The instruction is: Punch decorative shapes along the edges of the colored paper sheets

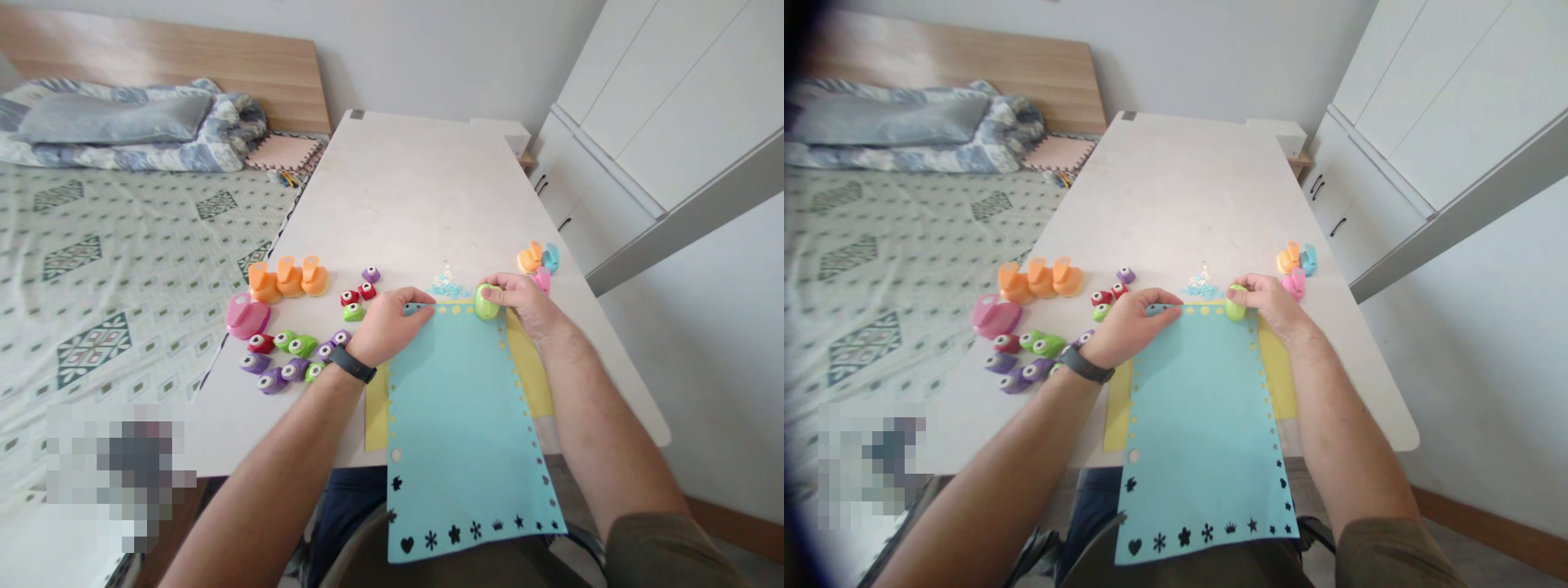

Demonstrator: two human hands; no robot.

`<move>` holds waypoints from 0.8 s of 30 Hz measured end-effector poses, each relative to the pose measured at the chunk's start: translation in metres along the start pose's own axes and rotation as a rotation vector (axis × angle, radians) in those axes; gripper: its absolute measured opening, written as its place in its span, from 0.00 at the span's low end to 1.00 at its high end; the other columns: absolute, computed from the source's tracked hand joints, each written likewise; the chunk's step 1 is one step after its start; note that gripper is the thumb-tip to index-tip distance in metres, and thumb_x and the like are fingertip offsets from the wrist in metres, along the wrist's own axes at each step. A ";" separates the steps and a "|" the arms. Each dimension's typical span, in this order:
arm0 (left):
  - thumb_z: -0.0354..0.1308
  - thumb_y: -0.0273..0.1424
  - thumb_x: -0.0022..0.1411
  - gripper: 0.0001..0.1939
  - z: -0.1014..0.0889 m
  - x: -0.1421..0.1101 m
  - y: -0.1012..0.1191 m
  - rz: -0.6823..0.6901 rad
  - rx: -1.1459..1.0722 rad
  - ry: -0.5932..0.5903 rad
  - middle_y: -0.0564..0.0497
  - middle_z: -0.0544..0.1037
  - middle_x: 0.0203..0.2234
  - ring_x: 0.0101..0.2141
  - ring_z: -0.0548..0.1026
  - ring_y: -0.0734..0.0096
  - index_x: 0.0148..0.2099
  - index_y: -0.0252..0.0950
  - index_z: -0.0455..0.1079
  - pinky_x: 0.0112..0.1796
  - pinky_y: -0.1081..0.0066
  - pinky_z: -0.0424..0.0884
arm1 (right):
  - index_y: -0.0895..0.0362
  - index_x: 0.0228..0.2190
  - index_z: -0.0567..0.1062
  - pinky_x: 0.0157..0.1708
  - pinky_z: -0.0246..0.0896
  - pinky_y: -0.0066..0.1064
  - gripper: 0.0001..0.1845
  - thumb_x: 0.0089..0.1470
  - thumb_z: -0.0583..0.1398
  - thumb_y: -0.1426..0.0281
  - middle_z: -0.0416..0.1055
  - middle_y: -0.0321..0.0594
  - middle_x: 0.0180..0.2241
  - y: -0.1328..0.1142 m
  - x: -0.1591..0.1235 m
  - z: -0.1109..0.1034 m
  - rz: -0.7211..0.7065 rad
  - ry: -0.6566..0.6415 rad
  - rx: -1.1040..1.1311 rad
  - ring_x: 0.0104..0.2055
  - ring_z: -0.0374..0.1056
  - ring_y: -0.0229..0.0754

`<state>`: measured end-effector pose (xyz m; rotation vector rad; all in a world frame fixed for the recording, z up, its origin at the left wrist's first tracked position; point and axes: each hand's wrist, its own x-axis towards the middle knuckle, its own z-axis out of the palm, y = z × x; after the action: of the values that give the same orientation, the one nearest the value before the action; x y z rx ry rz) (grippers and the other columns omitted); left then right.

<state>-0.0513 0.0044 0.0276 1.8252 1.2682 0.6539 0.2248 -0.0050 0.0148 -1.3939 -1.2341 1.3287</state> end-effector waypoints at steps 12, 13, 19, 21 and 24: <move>0.59 0.43 0.62 0.18 0.000 0.000 -0.003 -0.019 0.019 0.012 0.52 0.80 0.28 0.25 0.70 0.71 0.47 0.40 0.81 0.26 0.71 0.63 | 0.56 0.32 0.82 0.31 0.65 0.33 0.20 0.46 0.74 0.54 0.77 0.40 0.28 -0.003 0.004 -0.007 -0.067 0.162 0.139 0.29 0.70 0.42; 0.59 0.43 0.62 0.18 0.000 0.000 -0.003 -0.020 0.020 0.015 0.52 0.79 0.27 0.25 0.70 0.71 0.47 0.40 0.81 0.26 0.72 0.63 | 0.56 0.32 0.82 0.31 0.65 0.33 0.20 0.46 0.74 0.54 0.77 0.40 0.28 -0.003 0.004 -0.007 -0.073 0.166 0.144 0.29 0.71 0.42; 0.59 0.43 0.62 0.18 -0.001 0.000 -0.003 -0.016 0.025 0.027 0.53 0.76 0.23 0.22 0.67 0.72 0.47 0.41 0.81 0.24 0.72 0.60 | 0.56 0.32 0.82 0.31 0.64 0.34 0.20 0.46 0.74 0.53 0.77 0.41 0.28 -0.004 0.004 -0.007 -0.086 0.182 0.143 0.29 0.70 0.42; 0.59 0.43 0.62 0.18 -0.002 0.000 -0.003 -0.015 0.023 0.036 0.53 0.75 0.22 0.22 0.67 0.72 0.47 0.40 0.81 0.23 0.72 0.60 | 0.56 0.31 0.82 0.31 0.65 0.35 0.20 0.45 0.74 0.53 0.77 0.42 0.28 -0.006 0.004 -0.008 -0.089 0.194 0.139 0.30 0.71 0.43; 0.59 0.44 0.62 0.19 -0.002 0.000 -0.003 -0.014 0.023 0.049 0.53 0.76 0.23 0.21 0.67 0.72 0.47 0.39 0.81 0.23 0.72 0.60 | 0.56 0.32 0.82 0.32 0.65 0.37 0.22 0.43 0.74 0.51 0.77 0.43 0.29 -0.008 0.003 -0.008 -0.079 0.213 0.133 0.30 0.71 0.45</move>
<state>-0.0543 0.0056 0.0263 1.8280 1.3246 0.6830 0.2320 -0.0004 0.0227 -1.3402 -1.0298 1.1538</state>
